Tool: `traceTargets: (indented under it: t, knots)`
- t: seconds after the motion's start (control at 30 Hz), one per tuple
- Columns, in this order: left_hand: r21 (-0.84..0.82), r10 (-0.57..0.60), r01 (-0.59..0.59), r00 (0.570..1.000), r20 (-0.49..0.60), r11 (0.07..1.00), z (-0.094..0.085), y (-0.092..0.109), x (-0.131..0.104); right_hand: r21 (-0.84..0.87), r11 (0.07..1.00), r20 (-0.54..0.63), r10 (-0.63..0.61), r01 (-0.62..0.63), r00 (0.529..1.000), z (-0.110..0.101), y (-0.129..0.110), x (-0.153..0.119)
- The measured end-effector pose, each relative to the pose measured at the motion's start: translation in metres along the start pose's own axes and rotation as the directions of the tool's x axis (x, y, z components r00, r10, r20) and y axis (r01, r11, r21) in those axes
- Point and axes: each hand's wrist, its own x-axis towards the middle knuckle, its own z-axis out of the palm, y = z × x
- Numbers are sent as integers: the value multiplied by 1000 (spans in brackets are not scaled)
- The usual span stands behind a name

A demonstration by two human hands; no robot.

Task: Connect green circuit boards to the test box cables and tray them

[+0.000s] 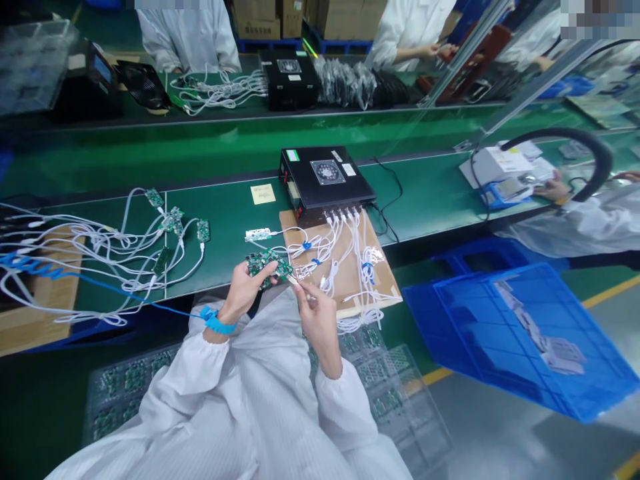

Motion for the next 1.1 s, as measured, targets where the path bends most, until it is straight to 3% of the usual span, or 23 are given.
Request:
traceTargets:
  t: [0.37,0.6,0.73,0.83,0.97,1.1]
  knots:
    - [57,-8,7,1000,25,998,-2,1,-3,104,987,63,114,-120,991,-2,4,-1]
    - [52,-31,27,997,70,998,-5,3,-1,77,991,77,105,-111,991,-3,6,1]
    - [42,-48,44,996,81,998,-7,2,1,-13,994,143,112,-112,983,-6,3,3]
    - [38,-52,50,997,63,998,-6,1,1,-125,992,140,42,-25,989,-15,-1,-2]
    - [10,-32,32,1000,2,999,-7,0,4,-244,964,9,-106,105,994,-36,-3,-9]
    - [-75,-39,34,997,-61,997,-8,-2,10,-179,980,73,-71,83,995,-52,0,-12]
